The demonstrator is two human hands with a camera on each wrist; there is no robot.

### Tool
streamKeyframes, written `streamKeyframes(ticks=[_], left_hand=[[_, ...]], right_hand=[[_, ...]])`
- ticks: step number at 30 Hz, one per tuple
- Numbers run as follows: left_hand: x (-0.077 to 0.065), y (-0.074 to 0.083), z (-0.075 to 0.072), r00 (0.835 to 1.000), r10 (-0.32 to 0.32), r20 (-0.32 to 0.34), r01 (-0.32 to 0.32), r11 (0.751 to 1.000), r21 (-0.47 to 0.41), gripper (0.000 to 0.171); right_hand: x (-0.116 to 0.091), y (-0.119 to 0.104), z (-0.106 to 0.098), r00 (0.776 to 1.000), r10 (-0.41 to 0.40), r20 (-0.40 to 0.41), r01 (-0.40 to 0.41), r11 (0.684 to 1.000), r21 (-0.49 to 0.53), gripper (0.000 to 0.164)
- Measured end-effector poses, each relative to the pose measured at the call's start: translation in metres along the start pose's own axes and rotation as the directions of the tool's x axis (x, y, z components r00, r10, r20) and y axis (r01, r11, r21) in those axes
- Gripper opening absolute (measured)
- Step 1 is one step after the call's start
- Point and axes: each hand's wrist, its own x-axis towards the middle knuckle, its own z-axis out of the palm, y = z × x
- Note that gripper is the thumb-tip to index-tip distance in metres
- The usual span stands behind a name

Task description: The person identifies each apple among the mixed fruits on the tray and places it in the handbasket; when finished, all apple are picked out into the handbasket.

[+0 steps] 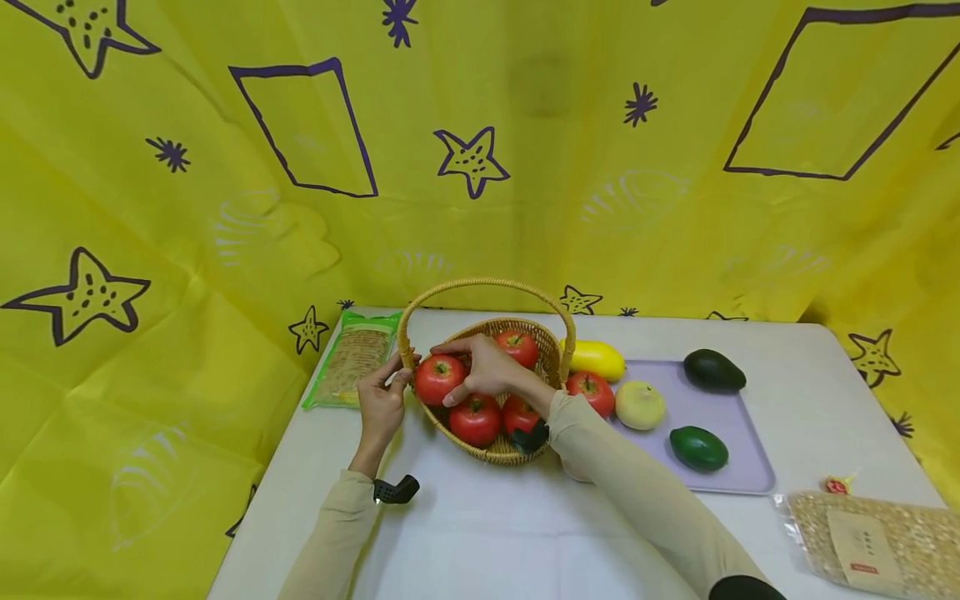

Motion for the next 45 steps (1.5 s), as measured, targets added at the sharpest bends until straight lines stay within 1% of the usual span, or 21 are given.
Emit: streamKeyframes(ticks=[8, 13, 17, 22, 26, 31, 34, 41, 45], left_hand=[[0.001, 0.000, 0.001, 1.000, 0.007, 0.010, -0.007, 1.000, 0.010, 0.028], [0.000, 0.000, 0.001, 1.000, -0.008, 0.003, 0.008, 1.000, 0.011, 0.028], [0.000, 0.000, 0.000, 1.000, -0.019, 0.001, 0.019, 1.000, 0.005, 0.029], [0.001, -0.002, 0.000, 1.000, -0.010, 0.011, 0.010, 1.000, -0.007, 0.029], [0.001, -0.002, 0.000, 1.000, -0.009, 0.008, 0.009, 1.000, -0.001, 0.029], [0.001, -0.001, 0.000, 1.000, -0.013, 0.006, 0.013, 1.000, 0.004, 0.029], [0.000, 0.000, 0.000, 1.000, -0.016, 0.005, 0.016, 1.000, 0.002, 0.030], [-0.002, 0.000, 0.000, 1.000, -0.012, 0.001, 0.012, 1.000, -0.005, 0.029], [-0.001, 0.000, -0.001, 1.000, -0.022, 0.004, 0.022, 1.000, 0.000, 0.029]], right_hand=[[0.007, 0.006, 0.000, 1.000, 0.006, 0.008, -0.006, 1.000, 0.027, 0.085], [0.011, 0.011, 0.002, 1.000, 0.009, -0.002, -0.008, 1.000, 0.019, 0.086], [0.013, 0.011, 0.003, 1.000, 0.019, -0.002, -0.019, 1.000, -0.002, 0.085], [0.014, 0.010, 0.003, 0.999, 0.049, -0.015, -0.049, 0.999, 0.011, 0.085], [0.015, 0.009, 0.002, 0.999, 0.050, -0.010, -0.050, 0.999, 0.003, 0.085], [0.016, 0.008, 0.003, 0.999, 0.045, 0.003, -0.045, 0.999, -0.025, 0.086], [0.015, 0.006, 0.004, 0.999, 0.042, 0.001, -0.042, 0.997, -0.060, 0.086], [0.011, 0.001, 0.008, 1.000, 0.009, 0.003, -0.008, 0.976, -0.217, 0.084], [0.010, 0.001, 0.008, 1.000, -0.010, 0.005, 0.011, 0.975, -0.222, 0.084]])
